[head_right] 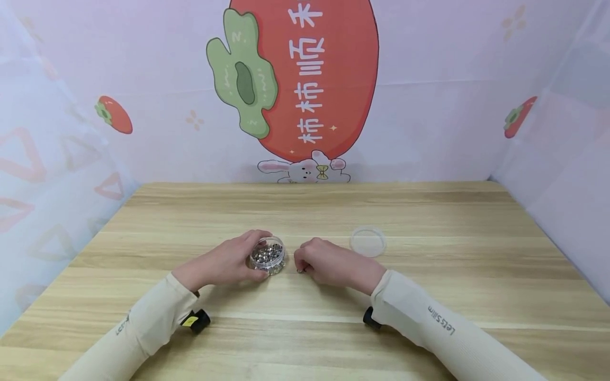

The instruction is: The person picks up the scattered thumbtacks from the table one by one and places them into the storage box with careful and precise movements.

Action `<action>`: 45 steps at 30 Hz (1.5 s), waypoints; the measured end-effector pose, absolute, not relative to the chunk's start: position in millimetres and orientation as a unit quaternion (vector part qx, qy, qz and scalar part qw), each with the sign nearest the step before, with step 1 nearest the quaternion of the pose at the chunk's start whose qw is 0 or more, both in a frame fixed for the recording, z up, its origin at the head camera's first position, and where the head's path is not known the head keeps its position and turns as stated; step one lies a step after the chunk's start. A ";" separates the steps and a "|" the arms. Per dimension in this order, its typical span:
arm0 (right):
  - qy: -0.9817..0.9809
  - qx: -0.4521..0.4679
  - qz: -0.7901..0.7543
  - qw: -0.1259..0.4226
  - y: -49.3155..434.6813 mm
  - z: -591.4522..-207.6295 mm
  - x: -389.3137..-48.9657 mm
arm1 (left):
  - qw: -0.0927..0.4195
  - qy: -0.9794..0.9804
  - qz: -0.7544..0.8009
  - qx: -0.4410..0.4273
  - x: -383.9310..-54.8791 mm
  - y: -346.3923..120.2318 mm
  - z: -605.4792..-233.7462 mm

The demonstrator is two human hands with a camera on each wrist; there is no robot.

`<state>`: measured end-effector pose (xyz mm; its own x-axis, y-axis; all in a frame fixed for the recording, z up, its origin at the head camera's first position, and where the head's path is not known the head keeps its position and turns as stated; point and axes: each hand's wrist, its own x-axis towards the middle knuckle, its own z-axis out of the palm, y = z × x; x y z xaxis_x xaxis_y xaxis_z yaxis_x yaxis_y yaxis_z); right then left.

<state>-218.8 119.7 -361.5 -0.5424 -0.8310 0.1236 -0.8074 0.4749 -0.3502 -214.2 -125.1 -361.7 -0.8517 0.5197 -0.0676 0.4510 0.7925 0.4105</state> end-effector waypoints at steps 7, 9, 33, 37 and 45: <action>0.858 -0.478 -0.186 0.031 120.7 -360.9 -219.1 | 0.090 0.943 0.193 0.256 -215.0 -125.2 -361.2; 0.859 -0.476 -0.186 0.033 121.0 -358.6 -219.0 | 0.089 0.943 0.193 0.257 -215.1 -125.8 -361.4; 0.864 -0.453 -0.220 -0.005 84.8 -331.4 -229.9 | 0.095 0.942 0.183 0.263 -215.0 -127.4 -359.6; 0.875 -0.444 -0.190 -0.024 87.8 -332.2 -226.5 | 0.090 0.943 0.176 0.269 -214.8 -127.6 -360.0; 0.888 -0.430 -0.163 -0.022 95.4 -333.8 -222.3 | 0.090 0.943 0.181 0.266 -214.7 -127.9 -361.1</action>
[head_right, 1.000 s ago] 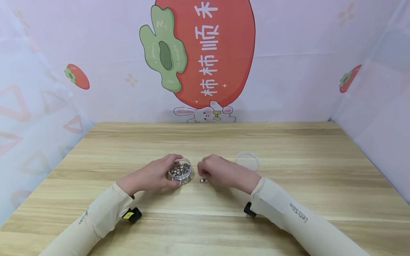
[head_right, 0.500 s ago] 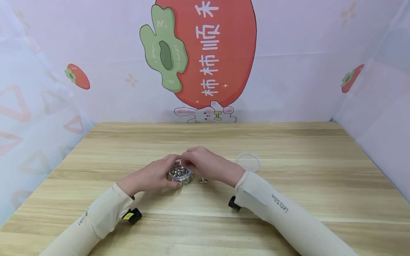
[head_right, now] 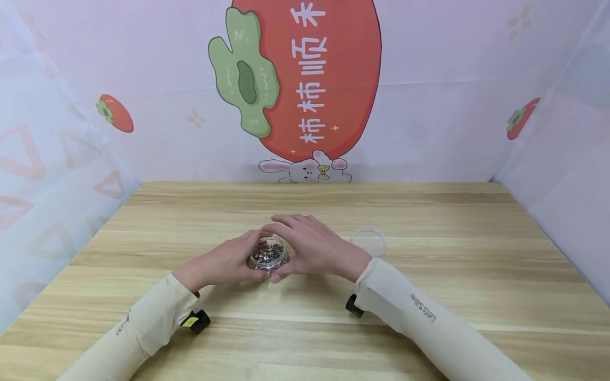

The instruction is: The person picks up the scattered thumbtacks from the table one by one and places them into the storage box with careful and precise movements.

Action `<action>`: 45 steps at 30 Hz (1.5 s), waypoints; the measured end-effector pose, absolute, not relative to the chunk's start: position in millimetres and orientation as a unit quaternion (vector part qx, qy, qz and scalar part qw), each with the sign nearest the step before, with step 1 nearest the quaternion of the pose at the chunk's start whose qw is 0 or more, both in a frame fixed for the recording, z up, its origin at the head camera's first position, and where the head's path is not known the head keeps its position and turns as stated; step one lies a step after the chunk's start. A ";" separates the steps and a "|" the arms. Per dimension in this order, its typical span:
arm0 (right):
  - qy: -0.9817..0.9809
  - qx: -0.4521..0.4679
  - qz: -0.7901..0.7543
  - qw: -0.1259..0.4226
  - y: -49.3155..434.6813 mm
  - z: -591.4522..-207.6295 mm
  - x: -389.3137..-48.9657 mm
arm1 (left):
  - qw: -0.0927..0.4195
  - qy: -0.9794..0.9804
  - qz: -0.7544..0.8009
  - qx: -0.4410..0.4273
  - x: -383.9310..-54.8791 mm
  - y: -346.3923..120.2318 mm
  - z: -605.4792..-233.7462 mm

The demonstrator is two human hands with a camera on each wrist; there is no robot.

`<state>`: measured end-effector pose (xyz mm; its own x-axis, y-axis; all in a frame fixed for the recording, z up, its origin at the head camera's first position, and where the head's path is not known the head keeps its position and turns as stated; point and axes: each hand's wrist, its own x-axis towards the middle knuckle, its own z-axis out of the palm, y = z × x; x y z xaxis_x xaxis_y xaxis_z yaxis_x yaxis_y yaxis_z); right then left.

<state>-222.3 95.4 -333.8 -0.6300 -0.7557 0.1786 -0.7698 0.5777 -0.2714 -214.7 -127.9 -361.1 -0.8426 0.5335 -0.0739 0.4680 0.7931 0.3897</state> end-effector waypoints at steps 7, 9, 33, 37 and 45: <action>-0.893 0.420 0.162 0.013 107.0 -339.1 -220.0 | 0.090 0.943 0.190 0.257 -215.0 -127.7 -362.3; -0.898 0.412 0.157 0.014 113.6 -340.3 -219.1 | 0.090 0.942 0.193 0.258 -215.3 -127.0 -362.4; -0.868 0.457 0.193 -0.036 130.8 -358.3 -221.7 | 0.092 0.944 0.189 0.254 -214.6 -125.7 -360.3; -0.864 0.465 0.190 -0.043 128.3 -361.0 -224.0 | 0.091 0.943 0.190 0.256 -213.9 -125.9 -360.2; -0.868 0.459 0.187 -0.037 124.9 -358.2 -224.4 | 0.092 0.943 0.191 0.255 -213.4 -125.2 -359.5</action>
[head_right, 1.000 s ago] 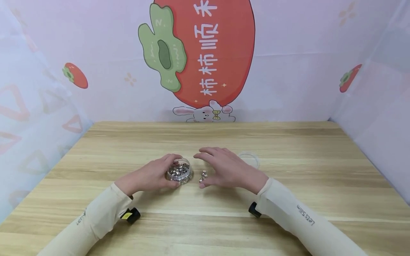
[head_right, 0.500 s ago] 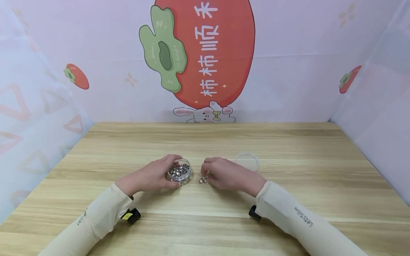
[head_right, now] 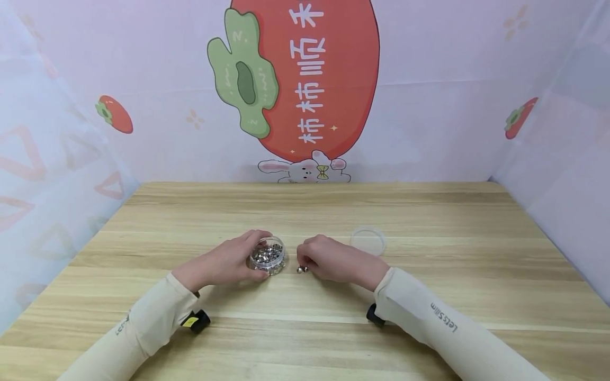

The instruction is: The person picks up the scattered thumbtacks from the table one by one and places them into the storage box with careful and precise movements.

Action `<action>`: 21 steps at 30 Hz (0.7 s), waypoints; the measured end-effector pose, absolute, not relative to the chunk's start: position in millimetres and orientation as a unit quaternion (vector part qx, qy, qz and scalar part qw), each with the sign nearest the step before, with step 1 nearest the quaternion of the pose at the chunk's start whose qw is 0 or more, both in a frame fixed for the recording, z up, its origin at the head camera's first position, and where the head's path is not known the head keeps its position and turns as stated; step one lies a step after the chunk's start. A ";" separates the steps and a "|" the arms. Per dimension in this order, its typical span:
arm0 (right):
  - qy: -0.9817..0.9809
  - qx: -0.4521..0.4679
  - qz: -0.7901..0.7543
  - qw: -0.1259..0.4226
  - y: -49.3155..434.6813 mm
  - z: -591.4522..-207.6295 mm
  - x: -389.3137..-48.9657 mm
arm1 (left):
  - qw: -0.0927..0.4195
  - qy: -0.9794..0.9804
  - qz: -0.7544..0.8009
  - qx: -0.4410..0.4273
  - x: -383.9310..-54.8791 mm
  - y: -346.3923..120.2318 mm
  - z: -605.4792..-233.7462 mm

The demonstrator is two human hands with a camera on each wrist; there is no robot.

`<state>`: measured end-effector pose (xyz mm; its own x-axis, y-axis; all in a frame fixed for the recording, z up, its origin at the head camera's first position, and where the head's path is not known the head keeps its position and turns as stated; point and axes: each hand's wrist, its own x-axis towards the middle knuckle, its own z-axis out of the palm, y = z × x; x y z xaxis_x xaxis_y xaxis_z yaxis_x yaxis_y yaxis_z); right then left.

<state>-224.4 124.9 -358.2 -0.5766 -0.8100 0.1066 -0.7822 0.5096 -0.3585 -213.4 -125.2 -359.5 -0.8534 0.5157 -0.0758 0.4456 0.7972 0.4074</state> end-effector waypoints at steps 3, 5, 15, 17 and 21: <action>0.870 -0.454 -0.193 0.022 118.9 -349.9 -224.5 | 0.093 0.943 0.194 0.255 -212.7 -126.3 -359.2; 0.867 -0.455 -0.205 0.005 112.5 -344.6 -224.9 | 0.094 0.941 0.197 0.258 -212.6 -126.8 -359.2; 0.870 -0.445 -0.211 -0.024 82.9 -334.6 -226.4 | 0.095 0.937 0.197 0.271 -212.1 -126.9 -361.5; 0.874 -0.440 -0.204 -0.023 82.7 -334.6 -226.4 | 0.094 0.939 0.193 0.269 -211.9 -127.4 -361.1; 0.878 -0.438 -0.189 -0.021 85.7 -336.0 -227.0 | 0.086 0.941 0.182 0.274 -212.0 -128.7 -360.6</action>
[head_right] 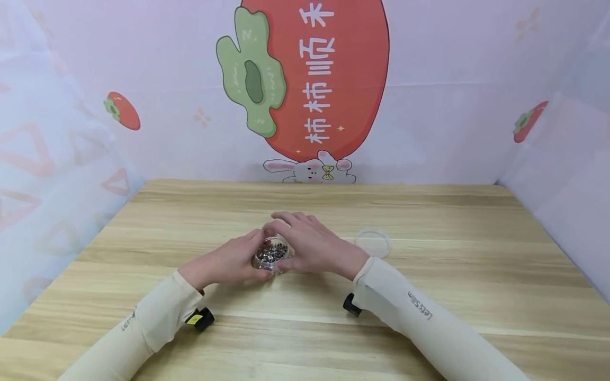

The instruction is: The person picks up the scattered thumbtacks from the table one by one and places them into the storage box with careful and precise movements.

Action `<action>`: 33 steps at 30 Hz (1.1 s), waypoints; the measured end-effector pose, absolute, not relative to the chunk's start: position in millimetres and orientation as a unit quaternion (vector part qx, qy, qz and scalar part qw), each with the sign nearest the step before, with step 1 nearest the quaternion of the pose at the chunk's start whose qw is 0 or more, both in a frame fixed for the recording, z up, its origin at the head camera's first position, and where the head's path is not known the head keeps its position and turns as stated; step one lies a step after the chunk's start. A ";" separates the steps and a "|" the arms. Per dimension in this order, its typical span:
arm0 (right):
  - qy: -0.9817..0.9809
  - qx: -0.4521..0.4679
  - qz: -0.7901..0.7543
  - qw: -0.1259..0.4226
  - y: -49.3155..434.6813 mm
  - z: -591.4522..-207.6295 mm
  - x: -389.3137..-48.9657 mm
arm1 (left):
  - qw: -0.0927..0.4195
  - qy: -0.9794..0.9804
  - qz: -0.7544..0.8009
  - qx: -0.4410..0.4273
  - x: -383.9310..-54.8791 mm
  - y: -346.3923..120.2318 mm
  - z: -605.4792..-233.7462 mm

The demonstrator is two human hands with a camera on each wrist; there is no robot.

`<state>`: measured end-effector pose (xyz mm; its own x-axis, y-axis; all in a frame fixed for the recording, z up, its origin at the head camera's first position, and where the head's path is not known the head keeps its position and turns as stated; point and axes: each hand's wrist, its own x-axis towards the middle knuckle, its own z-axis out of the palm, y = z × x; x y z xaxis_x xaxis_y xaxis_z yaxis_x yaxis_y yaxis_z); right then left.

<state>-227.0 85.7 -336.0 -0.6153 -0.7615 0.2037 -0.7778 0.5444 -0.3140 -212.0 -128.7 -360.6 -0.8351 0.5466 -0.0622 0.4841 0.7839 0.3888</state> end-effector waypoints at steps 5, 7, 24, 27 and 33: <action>-0.878 0.442 0.183 0.016 93.1 -338.6 -227.8 | 0.081 0.941 0.177 0.276 -213.6 -127.5 -361.5; -0.879 0.438 0.187 0.001 97.5 -340.3 -228.0 | 0.084 0.941 0.180 0.273 -214.0 -127.0 -361.8; -0.880 0.416 0.224 -0.041 127.5 -350.2 -234.2 | 0.091 0.943 0.192 0.255 -214.3 -127.9 -360.7; -0.873 0.428 0.229 -0.046 124.6 -353.5 -238.3 | 0.090 0.943 0.198 0.253 -213.6 -127.6 -361.4; -0.867 0.441 0.222 -0.067 120.8 -362.2 -243.3 | 0.086 0.943 0.197 0.254 -213.4 -126.1 -362.7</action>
